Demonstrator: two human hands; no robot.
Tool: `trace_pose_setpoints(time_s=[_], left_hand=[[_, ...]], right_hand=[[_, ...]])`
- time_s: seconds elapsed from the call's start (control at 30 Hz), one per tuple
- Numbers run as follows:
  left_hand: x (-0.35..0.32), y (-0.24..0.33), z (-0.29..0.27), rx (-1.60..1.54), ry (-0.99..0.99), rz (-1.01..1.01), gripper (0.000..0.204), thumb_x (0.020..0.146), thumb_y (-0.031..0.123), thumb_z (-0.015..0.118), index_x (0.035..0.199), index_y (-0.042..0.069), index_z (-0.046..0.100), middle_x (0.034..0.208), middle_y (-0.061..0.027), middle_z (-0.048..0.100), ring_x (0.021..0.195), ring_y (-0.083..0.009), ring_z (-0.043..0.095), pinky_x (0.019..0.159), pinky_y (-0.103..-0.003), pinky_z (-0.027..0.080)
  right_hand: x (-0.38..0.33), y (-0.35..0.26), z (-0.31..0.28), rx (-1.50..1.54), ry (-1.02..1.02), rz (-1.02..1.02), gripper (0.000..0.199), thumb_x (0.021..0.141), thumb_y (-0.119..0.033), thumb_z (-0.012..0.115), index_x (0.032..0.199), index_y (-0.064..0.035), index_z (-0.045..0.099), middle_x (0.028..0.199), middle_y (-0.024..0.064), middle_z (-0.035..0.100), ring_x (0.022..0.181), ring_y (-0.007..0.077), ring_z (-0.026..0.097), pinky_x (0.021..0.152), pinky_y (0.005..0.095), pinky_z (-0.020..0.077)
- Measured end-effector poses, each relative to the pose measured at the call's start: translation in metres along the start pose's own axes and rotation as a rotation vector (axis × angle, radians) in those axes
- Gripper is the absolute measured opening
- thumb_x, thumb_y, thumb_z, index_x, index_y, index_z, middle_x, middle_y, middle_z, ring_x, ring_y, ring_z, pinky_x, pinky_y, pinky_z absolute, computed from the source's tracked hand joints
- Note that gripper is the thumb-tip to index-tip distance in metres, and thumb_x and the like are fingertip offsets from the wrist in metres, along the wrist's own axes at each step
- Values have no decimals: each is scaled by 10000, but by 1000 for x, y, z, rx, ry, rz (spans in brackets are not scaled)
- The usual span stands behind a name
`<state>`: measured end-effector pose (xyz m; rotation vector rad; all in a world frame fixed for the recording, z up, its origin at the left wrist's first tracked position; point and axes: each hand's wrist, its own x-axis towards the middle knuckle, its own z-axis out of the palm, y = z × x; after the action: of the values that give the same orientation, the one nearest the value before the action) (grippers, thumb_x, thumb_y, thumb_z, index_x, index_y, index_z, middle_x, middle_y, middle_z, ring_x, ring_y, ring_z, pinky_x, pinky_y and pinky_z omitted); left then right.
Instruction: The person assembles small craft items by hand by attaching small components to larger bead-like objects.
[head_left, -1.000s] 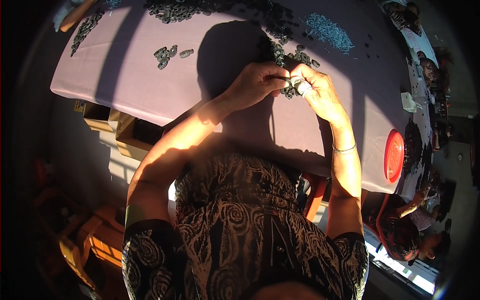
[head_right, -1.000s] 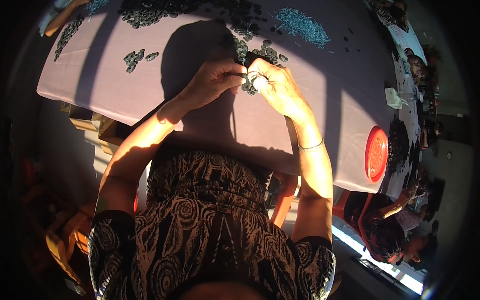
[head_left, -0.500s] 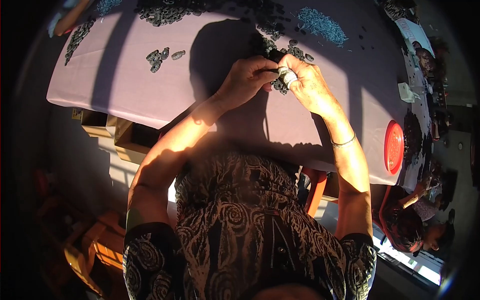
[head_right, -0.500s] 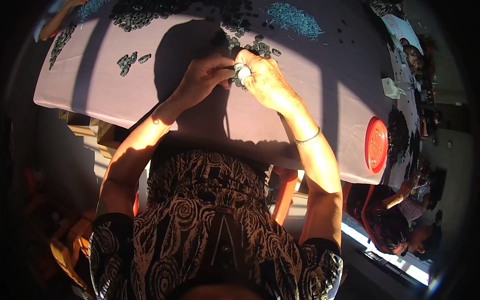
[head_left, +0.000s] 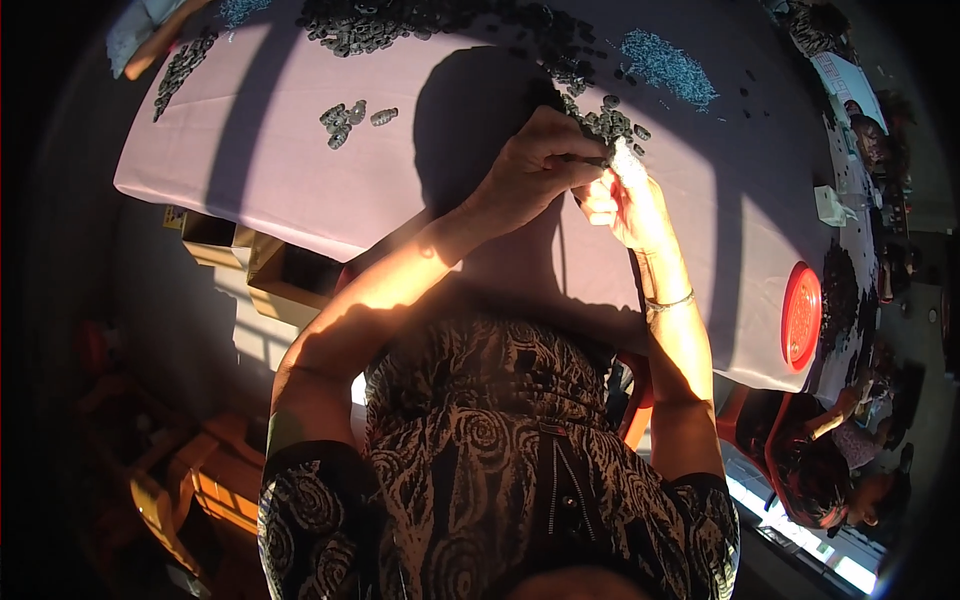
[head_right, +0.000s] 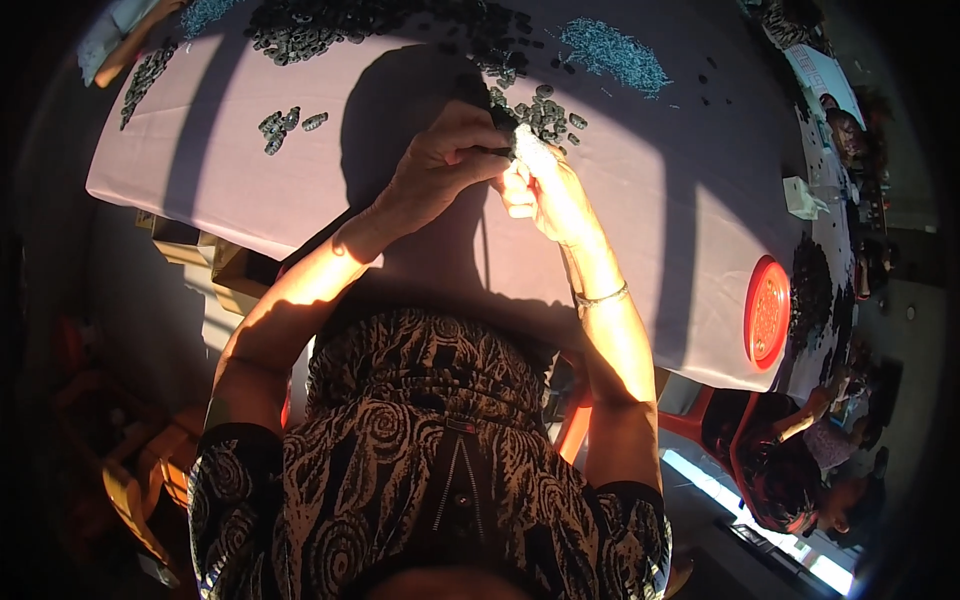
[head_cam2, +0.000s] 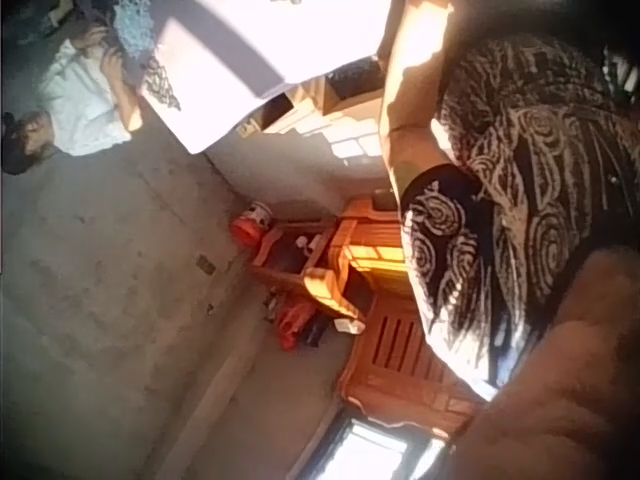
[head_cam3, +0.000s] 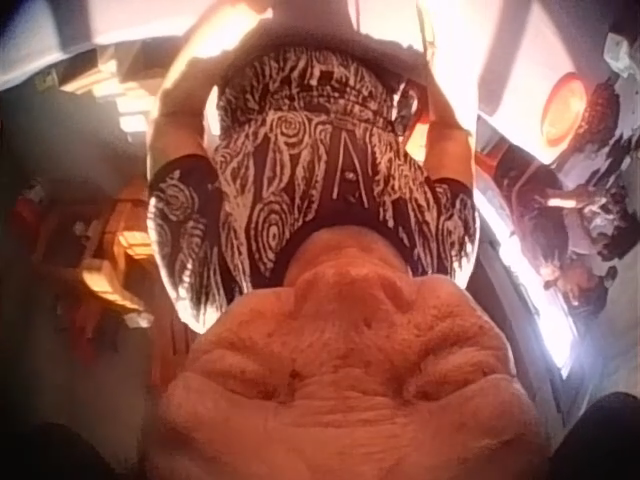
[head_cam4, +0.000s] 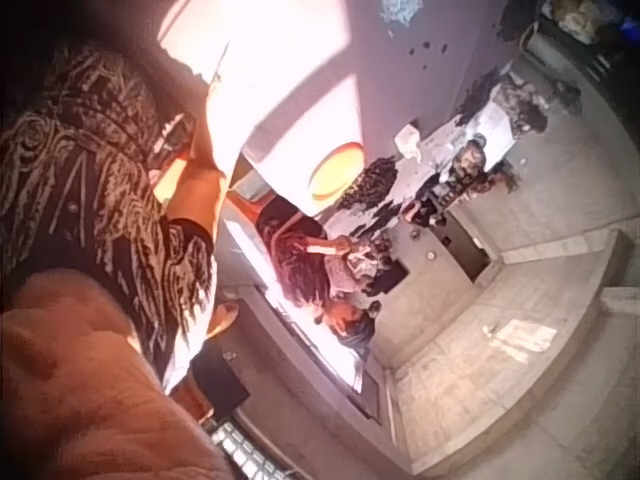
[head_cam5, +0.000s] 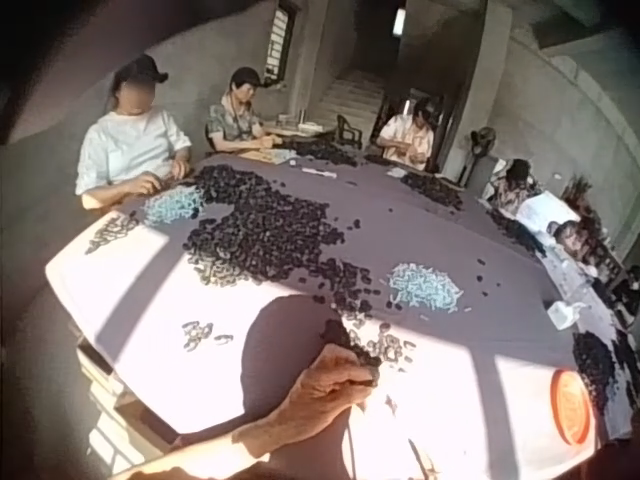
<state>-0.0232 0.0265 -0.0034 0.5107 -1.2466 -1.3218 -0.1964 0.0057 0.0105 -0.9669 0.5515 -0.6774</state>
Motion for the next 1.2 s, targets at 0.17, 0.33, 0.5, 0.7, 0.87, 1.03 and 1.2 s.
trace_pose_setpoints(time_s=[0.17, 0.33, 0.5, 0.7, 0.87, 1.03, 1.2], left_hand=[[-6, 8, 11, -48, -40, -52, 132, 859, -19, 609, 989, -44, 608, 1111, -49, 456, 824, -129, 622, 700, -246, 552], [-9, 13, 19, 82, 2, 6, 117, 848, -19, 618, 962, -42, 626, 1091, -58, 491, 854, -116, 610, 738, -231, 538], [-10, 16, 18, 108, 43, 117, 85, 819, -4, 669, 897, -14, 638, 1039, -44, 499, 858, -106, 579, 693, -223, 520], [-7, 18, 5, 225, -5, 130, 109, 835, 11, 660, 939, -21, 653, 1056, -57, 521, 907, -123, 594, 800, -237, 507], [-5, 17, 2, 92, -3, 54, 125, 866, -32, 618, 988, -29, 646, 1042, -60, 552, 903, -120, 612, 795, -217, 505], [-10, 46, -45, 649, 84, 81, 138, 833, -10, 673, 971, -12, 664, 869, -27, 573, 766, -98, 562, 689, -208, 457], [-43, 79, -84, 1198, 249, -77, 193, 771, 20, 711, 961, 35, 686, 824, -83, 591, 744, -210, 623, 684, -307, 498]], right_hand=[[-7, 10, -4, 373, -11, 70, 483, 899, -469, 554, 982, 7, 535, 673, -12, 414, 551, 83, 377, 442, 191, 275], [-9, 23, -5, 419, -59, -26, 445, 871, -509, 577, 926, -68, 548, 672, -7, 454, 535, 110, 426, 448, 236, 364], [-8, 25, 4, 429, -56, -33, 410, 895, -498, 553, 916, -88, 542, 676, -3, 448, 542, 116, 427, 454, 257, 372], [-2, 13, 26, 301, -46, 4, 438, 909, -499, 534, 735, -105, 456, 605, -30, 360, 493, 85, 324, 405, 241, 256], [-1, 18, 4, 345, -190, 33, 428, 907, -495, 549, 747, -108, 463, 631, -47, 355, 510, 66, 314, 419, 228, 266], [-9, -13, 11, 109, 53, -114, 281, 959, -265, 555, 788, -43, 526, 568, -45, 364, 478, 45, 310, 398, 190, 202], [-41, -33, -22, -255, 404, -205, 139, 906, -138, 636, 783, -80, 604, 589, -75, 439, 485, 10, 314, 403, 203, 221]])
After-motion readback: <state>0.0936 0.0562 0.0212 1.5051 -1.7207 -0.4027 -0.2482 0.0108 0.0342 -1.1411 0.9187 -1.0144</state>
